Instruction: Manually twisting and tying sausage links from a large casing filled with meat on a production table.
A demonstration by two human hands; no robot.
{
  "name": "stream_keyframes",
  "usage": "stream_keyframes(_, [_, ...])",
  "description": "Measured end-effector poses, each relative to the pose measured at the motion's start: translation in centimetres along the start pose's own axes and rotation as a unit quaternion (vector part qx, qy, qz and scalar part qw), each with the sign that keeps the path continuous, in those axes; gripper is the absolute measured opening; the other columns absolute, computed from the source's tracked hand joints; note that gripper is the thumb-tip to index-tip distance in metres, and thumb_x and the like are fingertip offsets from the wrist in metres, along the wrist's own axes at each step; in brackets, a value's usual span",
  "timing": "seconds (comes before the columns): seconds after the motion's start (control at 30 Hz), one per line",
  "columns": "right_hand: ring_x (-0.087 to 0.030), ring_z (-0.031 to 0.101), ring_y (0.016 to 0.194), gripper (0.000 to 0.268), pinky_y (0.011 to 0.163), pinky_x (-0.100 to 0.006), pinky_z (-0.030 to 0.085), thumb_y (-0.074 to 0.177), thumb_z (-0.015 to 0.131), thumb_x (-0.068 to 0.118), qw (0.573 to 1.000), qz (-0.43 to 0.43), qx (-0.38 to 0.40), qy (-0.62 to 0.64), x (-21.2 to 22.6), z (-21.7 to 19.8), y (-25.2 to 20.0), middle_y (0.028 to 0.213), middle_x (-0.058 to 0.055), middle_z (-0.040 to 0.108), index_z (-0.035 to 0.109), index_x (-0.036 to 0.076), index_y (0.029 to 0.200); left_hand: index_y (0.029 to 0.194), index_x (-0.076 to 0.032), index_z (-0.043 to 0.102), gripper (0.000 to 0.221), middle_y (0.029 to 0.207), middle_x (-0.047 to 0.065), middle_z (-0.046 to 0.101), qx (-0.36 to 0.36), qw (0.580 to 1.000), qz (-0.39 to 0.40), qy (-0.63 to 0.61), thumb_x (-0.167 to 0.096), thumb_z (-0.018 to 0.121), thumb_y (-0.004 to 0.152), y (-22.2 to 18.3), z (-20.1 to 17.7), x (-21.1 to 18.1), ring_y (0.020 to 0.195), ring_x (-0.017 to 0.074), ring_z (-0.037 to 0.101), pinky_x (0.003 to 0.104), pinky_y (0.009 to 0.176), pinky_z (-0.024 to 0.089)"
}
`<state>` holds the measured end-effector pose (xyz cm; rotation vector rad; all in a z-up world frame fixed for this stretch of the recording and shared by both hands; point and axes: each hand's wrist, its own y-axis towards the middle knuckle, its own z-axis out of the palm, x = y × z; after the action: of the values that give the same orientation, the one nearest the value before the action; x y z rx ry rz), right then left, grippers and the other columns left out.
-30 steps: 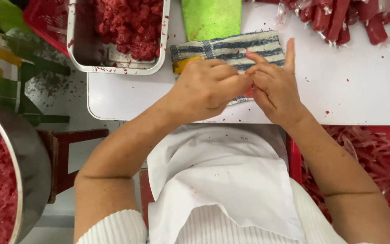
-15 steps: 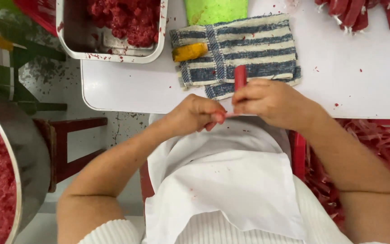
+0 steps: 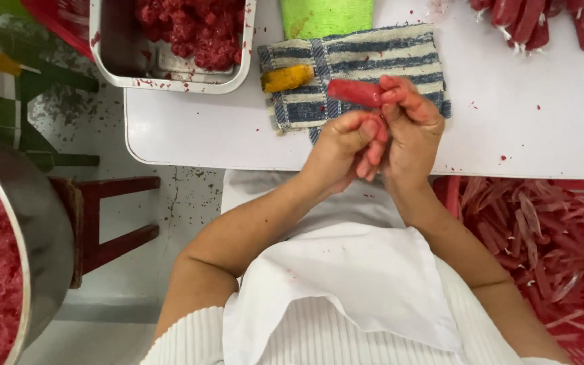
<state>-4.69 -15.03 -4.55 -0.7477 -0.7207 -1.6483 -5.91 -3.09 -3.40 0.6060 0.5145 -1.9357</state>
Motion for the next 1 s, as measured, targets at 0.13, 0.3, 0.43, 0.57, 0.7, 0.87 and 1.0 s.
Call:
stream_keyframes(0.13, [-0.029,0.046,0.137,0.009,0.116,-0.048,0.042,0.096,0.073,0.003,0.895,-0.259,0.11,-0.346,4.0,2.0,1.4,0.112,-0.011,0.069,0.072,0.012,0.095,0.085,-0.002,0.058,0.019,0.058,0.012,0.054,0.024,0.991,-0.125,-0.049,-0.016,0.06,0.098,0.0,1.7,-5.5,0.035,0.0147,0.036,0.031,0.033,0.04])
stream_keyframes(0.3, [-0.038,0.026,0.15,0.006,0.131,-0.059,0.029,0.092,0.067,-0.001,0.81,-0.251,0.376,-0.373,9.5,1.7,3.4,0.123,-0.035,0.062,0.071,-0.005,0.091,0.084,-0.002,0.059,0.02,0.057,0.012,0.056,0.025,0.98,-0.198,-0.012,-0.017,0.062,0.096,-0.2,1.6,-8.0,0.035,0.0134,0.037,0.03,0.033,0.037])
stream_keyframes(0.43, [-0.056,0.031,0.15,0.02,0.117,-0.078,0.003,0.108,0.069,0.003,0.581,-0.295,0.419,-0.632,10.3,1.6,4.2,0.111,0.005,0.08,0.081,0.015,0.098,0.082,-0.005,0.065,0.016,0.057,0.007,0.057,0.002,0.963,-0.145,0.226,-0.014,0.064,0.095,1.1,0.6,-8.2,0.042,0.0126,0.048,0.026,0.033,0.043])
stream_keyframes(0.57, [-0.041,0.04,0.142,0.023,0.123,-0.076,0.0,0.105,0.06,0.009,0.703,-0.141,0.446,-0.536,9.4,1.3,5.7,0.109,0.009,0.073,0.077,0.018,0.093,0.088,-0.012,0.042,0.037,0.089,-0.001,0.067,0.194,0.786,0.121,0.574,-0.015,0.079,0.09,1.8,1.1,-10.5,0.073,0.0144,0.056,0.029,0.065,0.045])
stream_keyframes(0.7, [-0.034,0.037,0.141,0.018,0.129,-0.06,0.006,0.1,0.067,0.01,0.718,-0.103,0.469,-0.504,8.5,0.3,6.5,0.101,0.012,0.07,0.079,0.021,0.093,0.113,-0.012,0.044,0.064,0.108,0.007,0.049,0.245,0.652,0.139,0.704,-0.041,0.091,0.081,2.9,0.3,-9.9,0.075,0.0256,0.058,0.042,0.047,0.04])
stream_keyframes(0.87, [-0.044,0.031,0.155,0.03,0.129,-0.065,0.028,0.096,0.063,0.021,0.784,-0.031,0.468,-0.407,8.4,-1.0,6.0,0.119,-0.008,0.07,0.07,0.003,0.119,0.093,-0.008,0.044,0.04,0.092,0.007,0.046,0.19,0.644,0.299,0.678,-0.031,0.076,0.094,3.2,-0.9,-7.3,0.07,0.0273,0.055,0.042,0.053,0.043])
stream_keyframes(1.0, [-0.017,0.068,0.105,0.017,0.127,-0.054,0.048,0.094,0.073,0.022,0.942,-0.037,0.255,-0.215,2.1,-1.1,3.3,0.109,-0.006,0.071,0.071,0.013,0.108,0.106,0.0,0.055,0.038,0.103,0.013,0.058,0.085,0.624,0.376,0.68,-0.031,0.074,0.095,1.6,-2.6,-3.0,0.08,0.0289,0.066,0.04,0.065,0.058])
